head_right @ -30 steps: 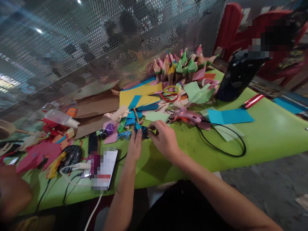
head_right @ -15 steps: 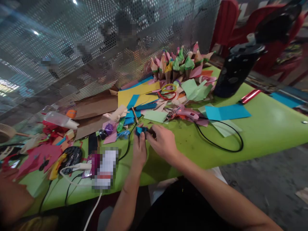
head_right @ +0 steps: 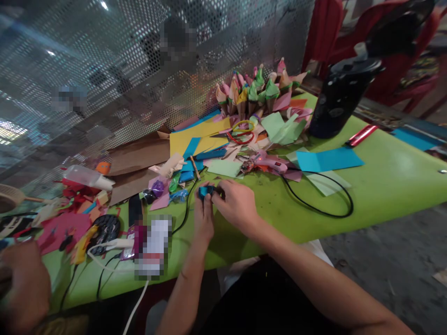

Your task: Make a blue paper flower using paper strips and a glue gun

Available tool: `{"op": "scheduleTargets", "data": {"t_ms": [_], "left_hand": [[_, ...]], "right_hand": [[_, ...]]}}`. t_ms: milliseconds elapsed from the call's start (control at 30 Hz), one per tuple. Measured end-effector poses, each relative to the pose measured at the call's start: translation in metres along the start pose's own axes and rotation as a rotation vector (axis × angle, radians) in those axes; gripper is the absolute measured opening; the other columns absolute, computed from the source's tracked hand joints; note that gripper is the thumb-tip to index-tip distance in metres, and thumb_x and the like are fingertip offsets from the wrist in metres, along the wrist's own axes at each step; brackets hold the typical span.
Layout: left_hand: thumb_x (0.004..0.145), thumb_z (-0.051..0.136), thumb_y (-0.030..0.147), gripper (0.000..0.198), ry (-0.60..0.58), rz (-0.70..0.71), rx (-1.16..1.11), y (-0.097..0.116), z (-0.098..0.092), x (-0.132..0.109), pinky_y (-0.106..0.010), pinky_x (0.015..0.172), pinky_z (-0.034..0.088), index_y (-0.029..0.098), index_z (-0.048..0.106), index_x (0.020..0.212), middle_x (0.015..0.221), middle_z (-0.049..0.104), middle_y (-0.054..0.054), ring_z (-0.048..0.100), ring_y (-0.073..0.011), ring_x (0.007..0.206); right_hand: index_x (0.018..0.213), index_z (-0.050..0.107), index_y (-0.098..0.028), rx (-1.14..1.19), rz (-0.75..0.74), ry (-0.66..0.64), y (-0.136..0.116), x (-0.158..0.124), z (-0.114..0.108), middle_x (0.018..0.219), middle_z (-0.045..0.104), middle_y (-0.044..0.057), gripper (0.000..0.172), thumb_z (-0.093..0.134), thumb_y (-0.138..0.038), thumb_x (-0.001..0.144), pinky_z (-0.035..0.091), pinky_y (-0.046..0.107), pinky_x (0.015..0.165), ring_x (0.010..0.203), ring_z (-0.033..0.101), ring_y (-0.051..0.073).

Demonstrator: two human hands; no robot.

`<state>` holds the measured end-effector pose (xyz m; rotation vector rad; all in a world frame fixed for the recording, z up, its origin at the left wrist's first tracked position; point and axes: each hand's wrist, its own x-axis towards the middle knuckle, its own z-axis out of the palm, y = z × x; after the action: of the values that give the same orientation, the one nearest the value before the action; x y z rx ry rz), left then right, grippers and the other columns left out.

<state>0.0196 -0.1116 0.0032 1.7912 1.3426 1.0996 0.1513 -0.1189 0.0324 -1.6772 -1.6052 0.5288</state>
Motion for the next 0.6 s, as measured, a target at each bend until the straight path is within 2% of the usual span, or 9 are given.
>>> {"op": "scheduleTargets", "data": {"t_ms": [367, 600], "left_hand": [[0.102, 0.038, 0.060, 0.054, -0.012, -0.028, 0.013, 0.002, -0.002, 0.000, -0.042, 0.108, 0.050, 0.020, 0.053, 0.134, 0.133, 0.065, -0.016, 0.063, -0.0247, 0.125], [0.100, 0.040, 0.061, 0.054, -0.027, 0.002, -0.022, 0.000, -0.003, 0.001, -0.040, 0.106, 0.050, 0.019, 0.055, 0.129, 0.132, 0.064, -0.016, 0.063, -0.0241, 0.122]], "right_hand": [[0.074, 0.067, -0.021, -0.108, 0.004, -0.011, -0.001, 0.004, -0.005, 0.079, 0.074, 0.006, 0.014, 0.058, -0.025, 0.084, 0.027, 0.028, 0.056, 0.065, 0.059, 0.018], [0.077, 0.070, -0.021, -0.176, 0.012, -0.036, -0.006, 0.006, -0.013, 0.083, 0.076, 0.007, 0.014, 0.058, -0.021, 0.083, 0.028, 0.029, 0.058, 0.070, 0.063, 0.019]]}}
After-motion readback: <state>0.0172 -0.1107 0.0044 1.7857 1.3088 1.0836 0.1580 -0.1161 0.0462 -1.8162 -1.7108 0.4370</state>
